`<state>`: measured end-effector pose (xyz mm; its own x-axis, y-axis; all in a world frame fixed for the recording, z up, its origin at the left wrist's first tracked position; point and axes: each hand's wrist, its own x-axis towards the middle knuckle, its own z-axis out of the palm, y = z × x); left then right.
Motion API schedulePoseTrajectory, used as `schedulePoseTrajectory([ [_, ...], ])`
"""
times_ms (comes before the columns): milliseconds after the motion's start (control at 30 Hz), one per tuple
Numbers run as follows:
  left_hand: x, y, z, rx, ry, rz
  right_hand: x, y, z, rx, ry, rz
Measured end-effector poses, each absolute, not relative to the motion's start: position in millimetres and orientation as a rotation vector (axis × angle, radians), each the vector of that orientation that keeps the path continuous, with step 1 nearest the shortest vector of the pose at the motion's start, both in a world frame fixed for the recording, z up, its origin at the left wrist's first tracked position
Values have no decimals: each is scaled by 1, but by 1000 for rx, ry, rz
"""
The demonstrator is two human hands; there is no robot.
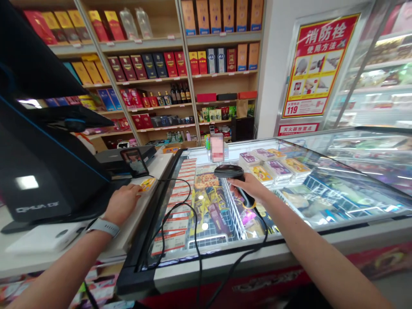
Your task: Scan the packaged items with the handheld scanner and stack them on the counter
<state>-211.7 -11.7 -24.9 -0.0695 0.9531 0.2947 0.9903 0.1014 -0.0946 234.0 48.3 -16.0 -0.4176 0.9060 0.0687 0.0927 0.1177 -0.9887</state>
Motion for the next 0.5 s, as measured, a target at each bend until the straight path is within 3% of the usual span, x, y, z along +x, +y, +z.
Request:
schedulePoseTrajectory([
  [233,-185,7,-36,-1900,-1814,-313,235,47,-13,-946,-1608,1379],
  [500,-84,40,-35,-2212,-1620,-498,237,51,-15,-873,-1602,1415],
])
